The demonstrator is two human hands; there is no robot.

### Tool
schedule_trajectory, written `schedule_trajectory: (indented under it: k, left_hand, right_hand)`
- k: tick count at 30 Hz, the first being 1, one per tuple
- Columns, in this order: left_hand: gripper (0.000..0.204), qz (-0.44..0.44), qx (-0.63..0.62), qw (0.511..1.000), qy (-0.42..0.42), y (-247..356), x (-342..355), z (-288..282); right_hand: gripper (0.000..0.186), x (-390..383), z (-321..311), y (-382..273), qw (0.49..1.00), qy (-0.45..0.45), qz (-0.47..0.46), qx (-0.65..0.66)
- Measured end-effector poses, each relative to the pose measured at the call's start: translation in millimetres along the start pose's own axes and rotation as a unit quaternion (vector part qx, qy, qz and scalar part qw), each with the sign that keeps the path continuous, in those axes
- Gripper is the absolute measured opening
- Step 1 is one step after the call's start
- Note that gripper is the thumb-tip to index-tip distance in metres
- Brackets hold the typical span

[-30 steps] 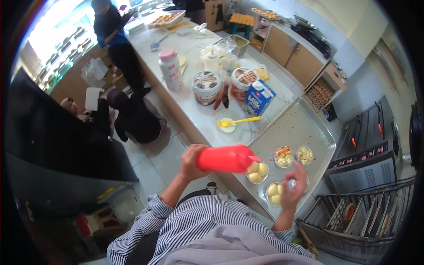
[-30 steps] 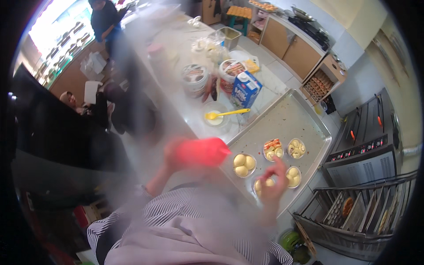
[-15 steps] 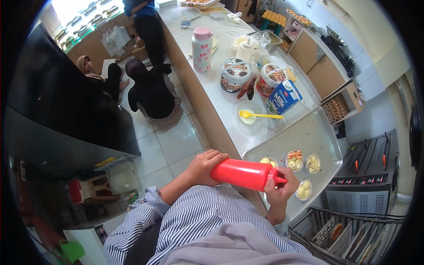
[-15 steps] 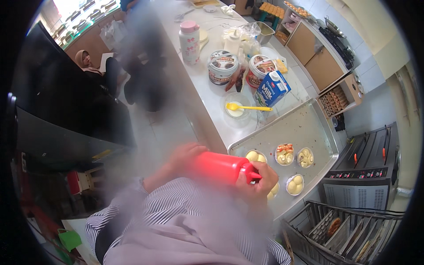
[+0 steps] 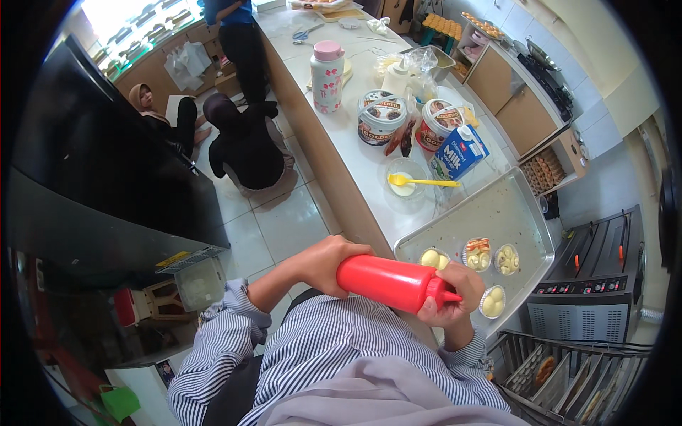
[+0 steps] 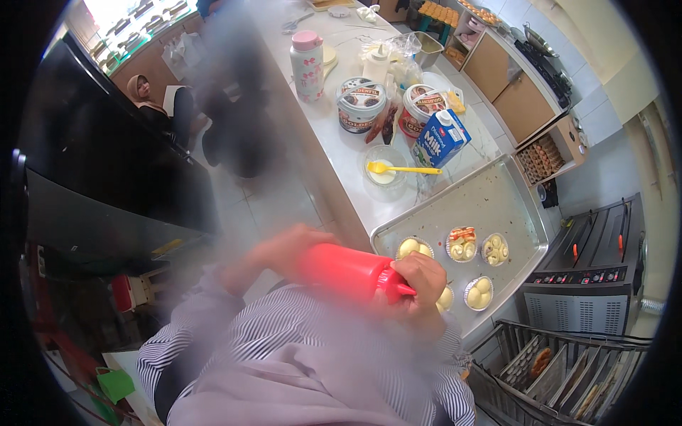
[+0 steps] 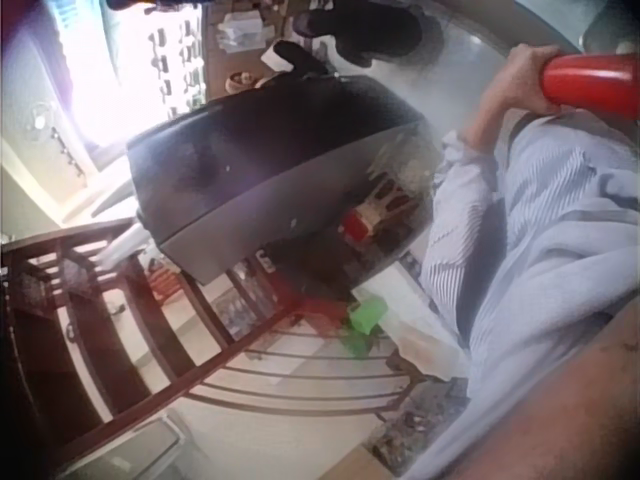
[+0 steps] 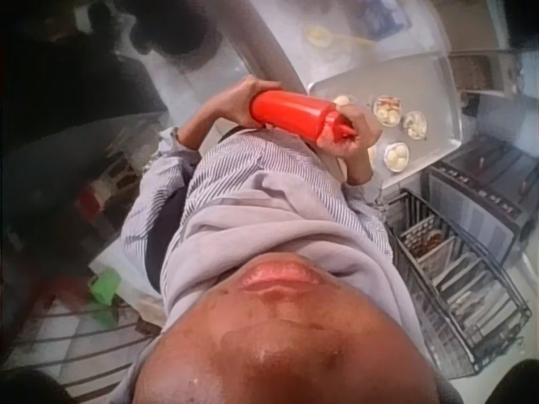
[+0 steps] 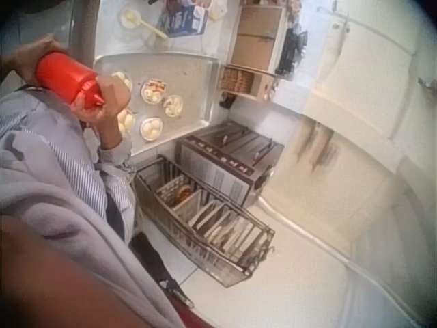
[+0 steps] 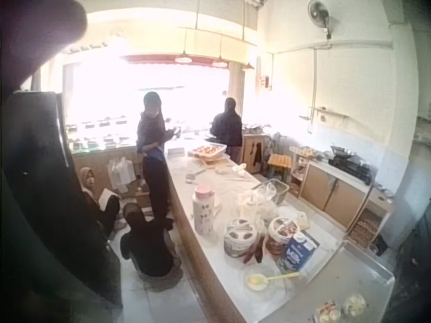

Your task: The person prepares bread rolls by squeezing sauce from a red bottle and a white bottle onto dough pieces on a tray. The person also handles a package of ketchup and replaces caps on the bottles.

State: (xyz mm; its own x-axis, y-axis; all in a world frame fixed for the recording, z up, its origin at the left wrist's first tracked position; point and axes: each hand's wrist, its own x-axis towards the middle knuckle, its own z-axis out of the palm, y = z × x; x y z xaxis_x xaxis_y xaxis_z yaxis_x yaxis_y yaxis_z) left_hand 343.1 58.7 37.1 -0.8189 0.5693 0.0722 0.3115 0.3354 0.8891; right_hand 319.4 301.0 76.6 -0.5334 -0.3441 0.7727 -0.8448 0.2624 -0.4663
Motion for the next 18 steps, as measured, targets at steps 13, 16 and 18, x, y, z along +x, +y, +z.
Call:
schedule_trajectory:
  k: [13,16,18]
  left_hand:
    - [0.064,0.060,-0.468,0.806,-0.359,-58.7,25.8,15.5]
    - [0.065,0.105,-0.371,0.856,-0.344,-64.0,27.9,4.5]
    - [0.067,0.028,-0.338,0.904,-0.261,-60.5,20.8,2.9]
  right_hand:
    - [0.045,64.0,-25.3,0.7,0.943,-0.259,-0.110,0.179]
    - [0.053,63.3,-31.7,7.6,0.942,-0.268,-0.015,0.199]
    - [0.057,64.1,-30.9,5.4,0.942,-0.264,-0.005,0.208]
